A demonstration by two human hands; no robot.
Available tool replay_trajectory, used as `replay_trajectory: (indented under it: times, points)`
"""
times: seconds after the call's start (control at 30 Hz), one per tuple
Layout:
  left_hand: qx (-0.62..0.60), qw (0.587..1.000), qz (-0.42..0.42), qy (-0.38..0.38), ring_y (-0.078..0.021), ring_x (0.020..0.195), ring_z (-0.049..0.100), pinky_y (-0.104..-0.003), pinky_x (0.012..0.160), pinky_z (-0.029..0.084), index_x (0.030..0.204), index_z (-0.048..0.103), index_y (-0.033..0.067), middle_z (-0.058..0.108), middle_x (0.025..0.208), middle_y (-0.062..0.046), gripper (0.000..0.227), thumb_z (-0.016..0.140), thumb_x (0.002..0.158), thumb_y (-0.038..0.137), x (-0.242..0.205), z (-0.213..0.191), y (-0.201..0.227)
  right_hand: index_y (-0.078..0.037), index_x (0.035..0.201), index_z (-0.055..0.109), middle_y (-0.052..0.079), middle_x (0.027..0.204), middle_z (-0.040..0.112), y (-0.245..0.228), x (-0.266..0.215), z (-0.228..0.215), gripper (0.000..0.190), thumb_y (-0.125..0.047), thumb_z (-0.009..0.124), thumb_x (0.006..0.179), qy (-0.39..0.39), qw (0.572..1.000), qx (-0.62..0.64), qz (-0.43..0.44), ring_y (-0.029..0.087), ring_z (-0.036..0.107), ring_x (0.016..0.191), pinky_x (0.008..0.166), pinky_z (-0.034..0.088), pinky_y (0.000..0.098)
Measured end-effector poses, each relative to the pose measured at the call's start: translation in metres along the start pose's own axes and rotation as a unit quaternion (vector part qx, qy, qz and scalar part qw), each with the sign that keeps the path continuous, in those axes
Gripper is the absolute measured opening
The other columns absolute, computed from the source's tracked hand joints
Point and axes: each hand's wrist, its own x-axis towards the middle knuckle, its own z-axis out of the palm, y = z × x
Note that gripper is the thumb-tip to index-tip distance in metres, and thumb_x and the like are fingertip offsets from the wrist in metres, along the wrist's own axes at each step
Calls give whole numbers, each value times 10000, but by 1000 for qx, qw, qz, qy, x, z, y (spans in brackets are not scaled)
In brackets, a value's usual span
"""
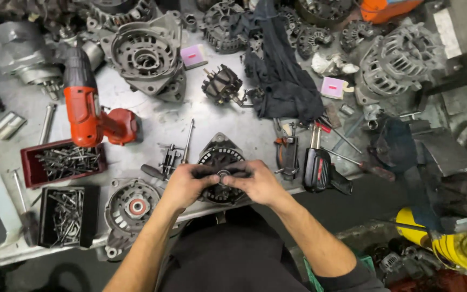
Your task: The person uses a T-handle wrench to tighten a bolt on a cylindrical metal part held in a bench vise. They then remove the part, place it on a workbench, and use a hammer to strike a bolt on the part.
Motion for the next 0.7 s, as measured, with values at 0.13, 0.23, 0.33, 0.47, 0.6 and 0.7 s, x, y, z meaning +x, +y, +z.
replay_trajectory:
  times: [0.13, 0.23, 0.33, 0.47, 0.6, 0.7]
  points:
    - [-33, 999, -23, 10, -102, 655, 619, -295, 628, 518, 1069, 808, 14, 769, 780, -60, 298, 802, 820, 177, -4, 1, 5, -10, 1061, 785, 72, 880, 799, -2, 0, 1, 347, -262, 824, 826, -3, 997, 51, 53, 110, 706, 814, 761, 570, 287]
    - [-46, 998, -41, 9, -129, 631, 584, -325, 600, 482, 1043, 822, 14, 741, 754, -81, 285, 817, 817, 187, -8, -4, 17, 7, 1057, 787, 68, 891, 800, 0, 0, 3, 350, -249, 828, 821, -6, 994, 98, 44, 110, 715, 825, 765, 574, 285]
    - [0, 999, -31, 15, -134, 648, 617, -325, 632, 510, 1013, 825, 25, 763, 761, -89, 286, 825, 804, 220, -16, -6, 23, 16, 1067, 777, 80, 915, 800, -11, -3, 3, 356, -250, 818, 834, -17, 992, 117, 36, 118, 718, 840, 773, 581, 291]
    - [11, 999, 10, 42, -122, 733, 714, -298, 727, 575, 1004, 817, 40, 816, 832, -76, 305, 825, 789, 255, -16, 2, 21, -45, 1120, 770, 92, 930, 816, -43, -13, -1, 395, -294, 801, 816, 24, 995, -72, 63, 152, 762, 836, 768, 582, 313]
    - [-15, 997, 29, 69, -128, 780, 738, -300, 756, 583, 1046, 801, 46, 818, 879, -77, 329, 816, 796, 259, -15, 4, 6, -44, 1197, 740, 108, 1076, 802, -25, -15, 5, 407, -290, 760, 874, 42, 994, -82, -65, 192, 763, 980, 855, 564, 337]
    - [-25, 997, 34, 66, -130, 815, 748, -299, 782, 585, 1063, 795, 51, 816, 913, -78, 343, 818, 796, 266, -13, 8, -2, -38, 1165, 744, 134, 1108, 781, -13, -15, 7, 408, -297, 785, 853, 44, 979, -143, -138, 257, 753, 1015, 862, 569, 366]
